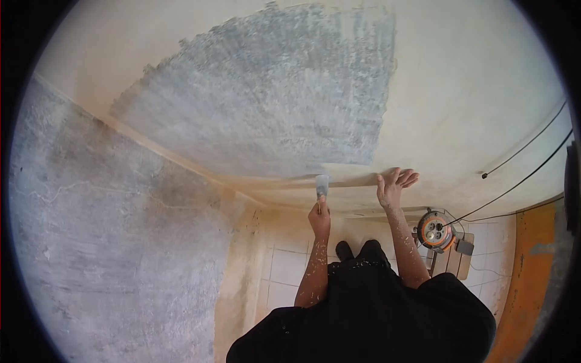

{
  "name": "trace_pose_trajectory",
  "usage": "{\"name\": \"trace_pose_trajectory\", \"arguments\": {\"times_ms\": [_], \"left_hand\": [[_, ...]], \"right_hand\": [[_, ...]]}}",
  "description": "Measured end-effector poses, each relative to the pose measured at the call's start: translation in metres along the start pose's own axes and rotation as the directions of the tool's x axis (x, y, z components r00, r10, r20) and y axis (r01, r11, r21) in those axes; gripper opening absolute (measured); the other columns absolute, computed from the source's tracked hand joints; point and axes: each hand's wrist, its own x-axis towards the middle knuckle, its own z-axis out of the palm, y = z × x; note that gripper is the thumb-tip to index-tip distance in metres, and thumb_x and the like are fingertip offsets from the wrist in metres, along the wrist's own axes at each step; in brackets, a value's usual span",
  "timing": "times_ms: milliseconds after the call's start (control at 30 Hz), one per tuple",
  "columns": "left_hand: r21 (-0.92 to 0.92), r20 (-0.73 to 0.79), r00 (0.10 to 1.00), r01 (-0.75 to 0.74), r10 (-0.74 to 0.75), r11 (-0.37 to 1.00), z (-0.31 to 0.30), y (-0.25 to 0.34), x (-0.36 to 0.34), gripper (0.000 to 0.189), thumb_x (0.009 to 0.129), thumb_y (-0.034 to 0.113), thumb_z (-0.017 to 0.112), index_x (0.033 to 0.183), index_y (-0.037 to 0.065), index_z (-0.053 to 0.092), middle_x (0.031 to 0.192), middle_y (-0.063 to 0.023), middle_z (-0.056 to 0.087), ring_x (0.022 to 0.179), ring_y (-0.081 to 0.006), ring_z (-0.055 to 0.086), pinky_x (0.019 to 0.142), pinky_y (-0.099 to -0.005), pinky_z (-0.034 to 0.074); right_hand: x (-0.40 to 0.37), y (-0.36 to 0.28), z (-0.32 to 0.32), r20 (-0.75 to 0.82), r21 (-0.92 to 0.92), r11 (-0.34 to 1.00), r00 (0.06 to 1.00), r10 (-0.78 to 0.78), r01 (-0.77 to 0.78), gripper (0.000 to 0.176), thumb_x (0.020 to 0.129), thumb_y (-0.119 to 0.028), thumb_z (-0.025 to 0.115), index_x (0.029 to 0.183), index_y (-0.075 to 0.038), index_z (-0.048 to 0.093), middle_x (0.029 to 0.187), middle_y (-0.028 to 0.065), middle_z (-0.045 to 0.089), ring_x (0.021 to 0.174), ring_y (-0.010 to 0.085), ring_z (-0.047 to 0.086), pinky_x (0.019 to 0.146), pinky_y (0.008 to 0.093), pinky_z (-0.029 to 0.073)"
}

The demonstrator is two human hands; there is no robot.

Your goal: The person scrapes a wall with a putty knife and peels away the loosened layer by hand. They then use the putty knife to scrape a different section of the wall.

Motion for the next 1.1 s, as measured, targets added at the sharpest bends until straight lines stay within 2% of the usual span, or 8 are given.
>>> {"name": "trace_pose_trajectory", "arguments": {"times_ms": [200, 300, 500, 600, 800, 867, 1000, 1100], "left_hand": [[-0.085, 0.01, 0.995, -0.1, 0.101, 0.991, 0.007, 0.055, 0.014, 0.055, 0.101, 0.045, 0.051, 0.061, 0.008, 0.046, 0.05, 0.0031, 0.04, 0.044, -0.0076, 0.039, 0.044, -0.0266, 0.032], [-0.064, 0.036, 0.998, 0.048, -0.046, 0.997, 0.004, 0.033, 0.001, 0.056, 0.102, 0.045, 0.051, 0.06, 0.009, 0.045, 0.05, 0.0035, 0.039, 0.044, -0.0072, 0.038, 0.043, -0.0264, 0.031], [-0.026, 0.045, 0.999, 0.014, -0.013, 1.0, -0.004, 0.041, -0.002, 0.056, 0.102, 0.044, 0.05, 0.059, 0.009, 0.044, 0.051, 0.0037, 0.039, 0.043, -0.0067, 0.038, 0.043, -0.0262, 0.031], [-0.076, 0.1, 0.986, 0.143, -0.136, 0.987, -0.003, 0.031, 0.001, 0.053, 0.101, 0.042, 0.055, 0.064, 0.003, 0.05, 0.056, 0.0019, 0.041, 0.055, -0.0078, 0.038, 0.051, -0.0284, 0.033], [-0.112, 0.076, 0.994, -0.073, 0.082, 0.991, 0.007, 0.095, 0.017, 0.053, 0.101, 0.04, 0.054, 0.066, 0.001, 0.051, 0.057, 0.0004, 0.046, 0.055, -0.008, 0.04, 0.051, -0.0282, 0.034], [-0.014, -0.004, 0.997, -0.073, 0.073, 0.997, 0.0, 0.044, 0.011, 0.051, 0.101, 0.039, 0.054, 0.067, 0.001, 0.052, 0.057, -0.0002, 0.047, 0.055, -0.0083, 0.041, 0.051, -0.0289, 0.035], [0.014, -0.056, 0.998, -0.025, 0.026, 1.0, -0.001, 0.046, 0.008, 0.048, 0.101, 0.037, 0.055, 0.069, 0.0, 0.054, 0.057, -0.0007, 0.048, 0.054, -0.0086, 0.042, 0.051, -0.03, 0.037], [-0.032, -0.038, 0.997, -0.075, 0.074, 0.997, -0.002, 0.053, 0.006, 0.046, 0.1, 0.035, 0.056, 0.07, 0.001, 0.055, 0.058, -0.0005, 0.048, 0.054, -0.0089, 0.044, 0.051, -0.0298, 0.037]], "right_hand": [[-0.006, 0.003, 0.003, 0.013, 0.021, 1.0, 1.0, 0.015, -0.016, 0.087, 0.099, -0.044, 0.053, 0.158, -0.017, -0.005, 0.159, 0.0204, -0.026, 0.142, 0.0472, -0.03, 0.109, 0.0668, -0.015], [-0.003, 0.001, 0.001, 0.007, 0.008, 1.0, 1.0, -0.001, 0.001, 0.088, 0.099, -0.041, 0.052, 0.157, -0.016, -0.008, 0.158, 0.0202, -0.027, 0.142, 0.0469, -0.029, 0.11, 0.0659, -0.015], [-0.006, 0.002, 0.0, 0.004, 0.01, 1.0, 1.0, -0.002, 0.002, 0.087, 0.099, -0.04, 0.052, 0.157, -0.016, -0.009, 0.158, 0.0207, -0.027, 0.142, 0.0475, -0.028, 0.109, 0.0667, -0.015], [-0.001, 0.0, 0.003, 0.004, 0.005, 1.0, 1.0, 0.0, 0.0, 0.088, 0.099, -0.04, 0.052, 0.157, -0.015, -0.009, 0.158, 0.0215, -0.027, 0.142, 0.0486, -0.028, 0.109, 0.0672, -0.014], [-0.005, 0.002, 0.002, 0.014, -0.004, 1.0, 1.0, 0.012, -0.012, 0.089, 0.099, -0.041, 0.053, 0.157, -0.016, -0.009, 0.158, 0.0223, -0.027, 0.142, 0.0485, -0.029, 0.11, 0.0667, -0.015], [0.0, 0.001, 0.0, 0.017, -0.008, 1.0, 1.0, -0.011, 0.011, 0.088, 0.099, -0.041, 0.053, 0.157, -0.015, -0.009, 0.158, 0.022, -0.027, 0.142, 0.0484, -0.029, 0.11, 0.0662, -0.015], [-0.002, 0.001, -0.002, 0.005, 0.008, 1.0, 1.0, -0.015, 0.015, 0.087, 0.099, -0.041, 0.052, 0.158, -0.016, -0.007, 0.158, 0.0209, -0.026, 0.142, 0.0476, -0.029, 0.11, 0.0653, -0.015], [-0.003, 0.0, -0.001, 0.017, -0.002, 1.0, 1.0, 0.013, -0.013, 0.086, 0.099, -0.041, 0.052, 0.158, -0.017, -0.007, 0.159, 0.0203, -0.026, 0.142, 0.0467, -0.029, 0.111, 0.065, -0.015]]}}
